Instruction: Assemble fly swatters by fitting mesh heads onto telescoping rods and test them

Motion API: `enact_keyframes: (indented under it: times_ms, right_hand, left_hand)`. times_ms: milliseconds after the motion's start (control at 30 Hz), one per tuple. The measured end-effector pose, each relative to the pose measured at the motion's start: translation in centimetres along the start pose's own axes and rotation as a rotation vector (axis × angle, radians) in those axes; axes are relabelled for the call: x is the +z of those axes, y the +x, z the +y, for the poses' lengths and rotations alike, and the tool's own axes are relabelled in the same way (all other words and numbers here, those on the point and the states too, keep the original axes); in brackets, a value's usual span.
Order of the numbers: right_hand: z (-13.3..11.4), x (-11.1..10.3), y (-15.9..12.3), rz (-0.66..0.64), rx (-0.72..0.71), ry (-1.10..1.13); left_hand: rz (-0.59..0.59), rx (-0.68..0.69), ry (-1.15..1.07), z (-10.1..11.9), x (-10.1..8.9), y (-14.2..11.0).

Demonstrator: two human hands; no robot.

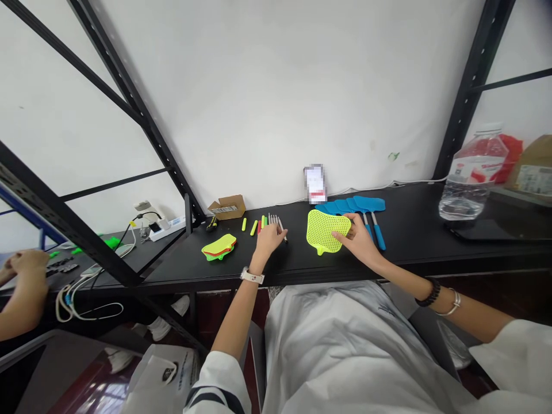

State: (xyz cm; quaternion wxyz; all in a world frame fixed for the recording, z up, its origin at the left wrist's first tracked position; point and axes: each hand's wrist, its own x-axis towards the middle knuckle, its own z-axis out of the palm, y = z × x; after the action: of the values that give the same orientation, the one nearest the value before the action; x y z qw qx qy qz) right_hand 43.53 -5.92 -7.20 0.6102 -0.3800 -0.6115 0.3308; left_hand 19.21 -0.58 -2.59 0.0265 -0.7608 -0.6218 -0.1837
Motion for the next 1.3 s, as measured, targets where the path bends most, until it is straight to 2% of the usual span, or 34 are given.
enact_keyframes:
  times_ms: [100,200,367,467,667,733,833,1000,1100,1300]
  right_hand:
    - [0.0,0.0,0.0,0.003,-0.005,0.005]
    - [0.1,0.0,0.0,0.000,-0.011,0.003]
    - [0.1,0.0,-0.1,0.000,-0.022,-0.003]
    - [0.2,0.0,-0.1,0.004,-0.024,0.000]
    - [0.3,0.0,0.1,0.021,-0.015,0.002]
    - [0.2,0.0,0.1,0.031,-0.015,0.000]
    - [0.2,0.0,0.1,0.041,-0.013,-0.009]
    - [0.1,0.0,0.1,0.043,-0.011,-0.004]
    - [0.0,0.1,0.0,0.045,-0.014,-0.002]
    - [0.2,-0.4,0.6,0.126,-0.050,0.067]
  left_hand:
    - [0.005,0.030,0.062,1.1,0.8,-0.3]
    - [-0.016,-0.006,0.139,1.6,1.3,-0.5]
    - [-0.091,-0.003,0.179,2.1,1.2,-0.6]
    - [-0.157,0.017,0.177,2.4,0.3,-0.8]
    - [-0.465,0.096,0.153,2.3,-2.8,-1.8]
    - [-0.502,0.093,0.160,2.3,-3.2,-2.0]
    - [-0.431,0.060,0.185,2.9,-2.2,-2.1]
    - [-0.173,-0.014,0.198,3.8,0.7,-1.9]
    - [-0.165,0.021,0.164,3.6,1.0,-1.7]
    - [-0.191,0.195,-0.018,3.3,-0.6,-1.2]
